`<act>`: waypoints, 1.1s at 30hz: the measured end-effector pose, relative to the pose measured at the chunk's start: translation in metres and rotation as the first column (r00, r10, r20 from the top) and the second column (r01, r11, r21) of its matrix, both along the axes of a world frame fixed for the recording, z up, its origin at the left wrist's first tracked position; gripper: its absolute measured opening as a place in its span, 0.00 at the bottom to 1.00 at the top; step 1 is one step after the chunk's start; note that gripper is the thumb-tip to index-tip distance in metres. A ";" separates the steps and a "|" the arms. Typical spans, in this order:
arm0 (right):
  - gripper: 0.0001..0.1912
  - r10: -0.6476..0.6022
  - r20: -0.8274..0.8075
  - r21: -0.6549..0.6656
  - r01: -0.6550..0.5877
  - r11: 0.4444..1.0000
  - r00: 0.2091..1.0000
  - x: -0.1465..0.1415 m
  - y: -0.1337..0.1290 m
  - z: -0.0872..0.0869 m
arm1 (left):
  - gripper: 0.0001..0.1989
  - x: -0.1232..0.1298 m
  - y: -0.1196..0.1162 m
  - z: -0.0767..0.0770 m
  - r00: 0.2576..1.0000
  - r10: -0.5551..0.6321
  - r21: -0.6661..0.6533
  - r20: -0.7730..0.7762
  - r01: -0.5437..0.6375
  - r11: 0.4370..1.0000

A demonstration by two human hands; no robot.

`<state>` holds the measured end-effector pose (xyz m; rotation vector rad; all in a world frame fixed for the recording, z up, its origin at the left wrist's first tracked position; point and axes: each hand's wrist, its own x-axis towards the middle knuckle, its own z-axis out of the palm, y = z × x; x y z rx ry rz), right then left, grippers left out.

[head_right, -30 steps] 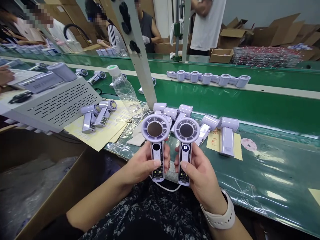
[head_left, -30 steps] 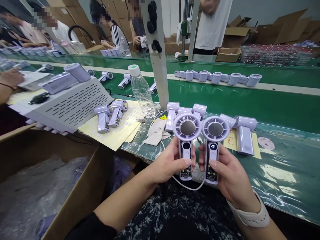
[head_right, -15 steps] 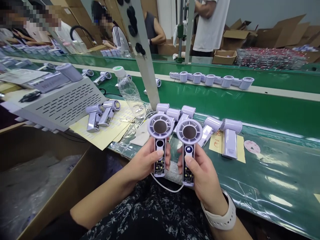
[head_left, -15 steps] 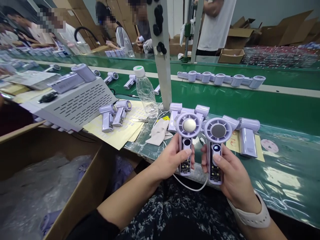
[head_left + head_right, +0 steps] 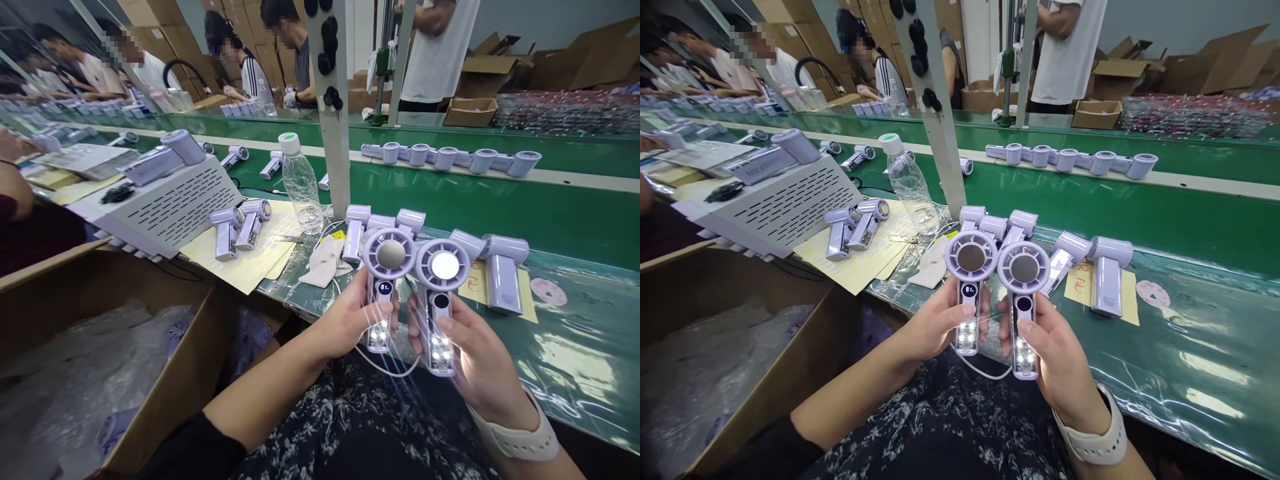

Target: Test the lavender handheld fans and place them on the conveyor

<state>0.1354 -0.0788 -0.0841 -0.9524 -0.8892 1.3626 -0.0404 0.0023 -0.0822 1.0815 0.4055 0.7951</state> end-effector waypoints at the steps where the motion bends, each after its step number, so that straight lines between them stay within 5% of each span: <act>1: 0.10 -0.006 0.005 -0.005 0.007 1.000 1.000 0.000 0.001 -0.001 | 0.23 0.000 0.000 0.000 1.000 0.008 -0.005 -0.004 -0.008 1.000; 5: 0.12 -0.067 0.023 -0.049 0.069 0.996 0.997 0.000 0.004 -0.003 | 0.21 -0.002 0.002 -0.005 0.999 0.045 -0.101 -0.031 -0.048 0.994; 8: 0.14 -0.097 0.005 -0.099 0.097 0.990 0.995 0.000 0.004 -0.004 | 0.25 -0.005 0.002 -0.007 0.999 -0.026 -0.190 0.026 0.030 0.981; 19: 0.13 -0.090 -0.018 -0.059 0.089 0.994 0.996 0.001 -0.007 0.000 | 0.26 -0.006 0.002 -0.012 0.999 -0.048 -0.048 0.014 0.049 0.998; 33: 0.14 -0.093 -0.015 -0.059 0.092 0.994 0.996 -0.002 -0.009 0.001 | 0.25 -0.005 0.001 -0.012 0.999 -0.023 -0.082 0.034 0.025 0.996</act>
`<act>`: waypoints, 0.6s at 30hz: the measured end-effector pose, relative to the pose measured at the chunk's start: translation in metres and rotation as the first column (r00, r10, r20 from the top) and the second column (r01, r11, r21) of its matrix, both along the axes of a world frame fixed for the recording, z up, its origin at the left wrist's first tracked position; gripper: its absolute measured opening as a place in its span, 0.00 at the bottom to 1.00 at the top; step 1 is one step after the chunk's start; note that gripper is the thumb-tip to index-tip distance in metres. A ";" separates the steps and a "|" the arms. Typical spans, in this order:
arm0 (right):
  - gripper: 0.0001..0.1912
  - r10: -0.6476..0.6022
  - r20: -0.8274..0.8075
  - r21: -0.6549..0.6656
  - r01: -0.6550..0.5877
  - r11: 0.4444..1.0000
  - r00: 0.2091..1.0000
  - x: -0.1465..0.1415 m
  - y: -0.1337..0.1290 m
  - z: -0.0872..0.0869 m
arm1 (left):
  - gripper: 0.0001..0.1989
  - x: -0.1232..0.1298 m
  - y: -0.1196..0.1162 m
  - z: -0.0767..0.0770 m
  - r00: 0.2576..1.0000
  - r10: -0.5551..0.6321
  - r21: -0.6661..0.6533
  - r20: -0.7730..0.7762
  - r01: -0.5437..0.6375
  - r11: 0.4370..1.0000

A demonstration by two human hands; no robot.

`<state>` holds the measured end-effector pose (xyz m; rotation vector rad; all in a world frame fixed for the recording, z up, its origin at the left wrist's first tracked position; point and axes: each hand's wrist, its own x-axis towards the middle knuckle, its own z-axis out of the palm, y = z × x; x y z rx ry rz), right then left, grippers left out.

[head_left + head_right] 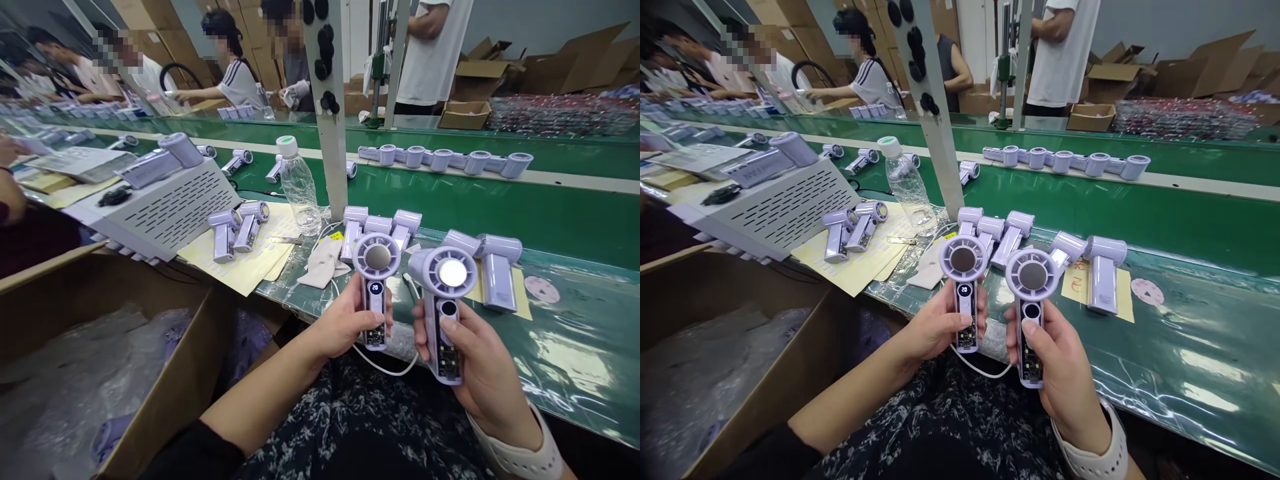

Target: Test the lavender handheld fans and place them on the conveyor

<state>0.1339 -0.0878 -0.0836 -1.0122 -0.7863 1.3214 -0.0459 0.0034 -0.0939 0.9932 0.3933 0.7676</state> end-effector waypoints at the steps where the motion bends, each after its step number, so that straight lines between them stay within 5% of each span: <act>1: 0.13 -0.017 -0.010 0.013 0.017 1.000 1.000 0.000 0.000 0.000 | 0.24 0.000 0.001 0.000 1.000 0.003 0.014 -0.010 -0.003 1.000; 5: 0.17 -0.016 -0.109 0.030 0.020 0.999 0.994 -0.001 -0.001 0.000 | 0.24 -0.001 0.000 0.007 0.985 0.046 0.100 -0.163 -0.030 0.994; 9: 0.19 -0.092 -0.217 -0.070 0.079 0.994 0.972 -0.006 -0.001 0.003 | 0.35 -0.003 -0.007 0.013 0.951 0.084 0.083 -0.298 -0.062 0.995; 15: 0.09 -0.048 -0.244 0.040 0.060 0.997 0.969 -0.013 0.000 0.017 | 0.30 -0.006 -0.020 0.017 0.902 0.336 0.256 -0.271 -0.269 0.928; 18: 0.09 -0.081 -0.224 0.029 0.090 0.996 0.971 -0.011 0.000 0.023 | 0.27 -0.006 -0.021 0.027 0.906 0.362 0.263 -0.220 -0.302 0.916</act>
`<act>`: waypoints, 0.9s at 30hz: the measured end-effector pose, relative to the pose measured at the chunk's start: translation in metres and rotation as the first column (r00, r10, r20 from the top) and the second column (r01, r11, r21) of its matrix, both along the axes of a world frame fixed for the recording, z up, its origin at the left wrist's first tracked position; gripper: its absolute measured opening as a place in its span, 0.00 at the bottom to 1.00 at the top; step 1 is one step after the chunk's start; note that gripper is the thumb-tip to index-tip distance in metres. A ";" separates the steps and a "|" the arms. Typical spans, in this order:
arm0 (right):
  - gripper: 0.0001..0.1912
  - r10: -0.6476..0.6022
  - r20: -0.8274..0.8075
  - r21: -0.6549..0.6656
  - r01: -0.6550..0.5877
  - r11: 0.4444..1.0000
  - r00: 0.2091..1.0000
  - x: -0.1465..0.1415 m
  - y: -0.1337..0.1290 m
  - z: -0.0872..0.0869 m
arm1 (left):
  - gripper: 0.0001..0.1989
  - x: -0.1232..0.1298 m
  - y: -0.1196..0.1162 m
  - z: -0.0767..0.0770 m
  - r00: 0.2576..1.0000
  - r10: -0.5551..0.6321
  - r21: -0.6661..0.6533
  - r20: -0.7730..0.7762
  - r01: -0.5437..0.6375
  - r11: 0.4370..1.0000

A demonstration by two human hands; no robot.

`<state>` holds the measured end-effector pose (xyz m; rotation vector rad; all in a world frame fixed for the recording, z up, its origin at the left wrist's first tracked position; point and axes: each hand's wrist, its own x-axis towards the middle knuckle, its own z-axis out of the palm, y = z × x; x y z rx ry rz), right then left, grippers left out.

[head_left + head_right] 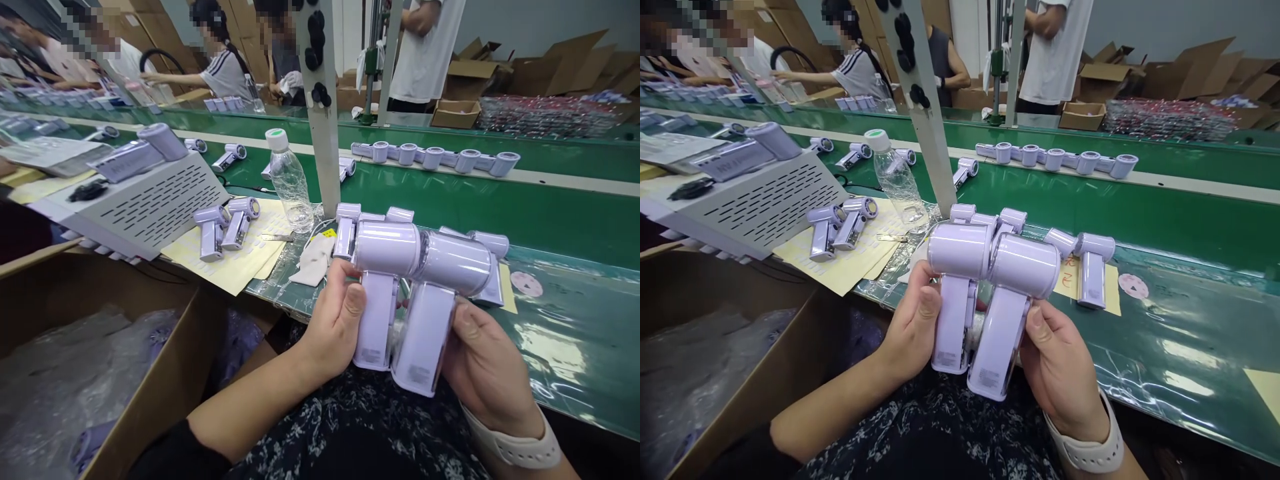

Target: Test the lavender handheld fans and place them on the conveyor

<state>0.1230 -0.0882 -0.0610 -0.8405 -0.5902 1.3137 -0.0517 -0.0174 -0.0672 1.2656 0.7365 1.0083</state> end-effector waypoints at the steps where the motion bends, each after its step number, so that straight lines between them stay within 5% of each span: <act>1: 0.09 -0.011 -0.002 -0.018 0.011 1.000 1.000 0.001 0.000 0.001 | 0.26 0.001 0.001 0.003 0.999 -0.029 -0.022 0.042 0.030 0.999; 3: 0.10 -0.013 -0.026 -0.052 0.011 0.999 1.000 0.001 0.001 0.004 | 0.29 0.003 0.004 0.005 0.975 -0.143 -0.107 0.171 0.163 0.981; 6: 0.16 0.041 -0.094 -0.094 -0.050 0.994 0.995 -0.001 0.003 0.008 | 0.36 0.008 0.009 0.001 0.872 -0.308 -0.252 0.379 0.418 0.873; 8: 0.18 0.064 -0.118 -0.122 -0.079 0.989 0.991 -0.004 0.004 0.011 | 0.38 0.011 0.010 -0.003 0.834 -0.333 -0.309 0.441 0.489 0.816; 11: 0.19 0.061 -0.108 -0.145 -0.077 0.986 0.992 -0.007 0.004 0.013 | 0.38 0.012 0.009 -0.003 0.847 -0.289 -0.359 0.446 0.466 0.809; 17: 0.12 -0.014 -0.109 -0.090 0.004 0.996 0.994 -0.004 -0.004 0.017 | 0.17 0.005 0.006 0.011 0.834 -0.220 -0.338 0.506 0.426 0.839; 22: 0.08 -0.057 -0.115 -0.018 0.056 0.998 0.992 0.005 -0.015 0.021 | 0.24 0.005 0.003 0.011 0.881 -0.240 -0.254 0.408 0.362 0.897; 27: 0.15 -0.231 -0.015 -0.115 0.228 0.967 0.973 0.004 -0.018 0.020 | 0.32 0.010 -0.002 0.007 0.901 -0.201 -0.208 0.386 0.297 0.932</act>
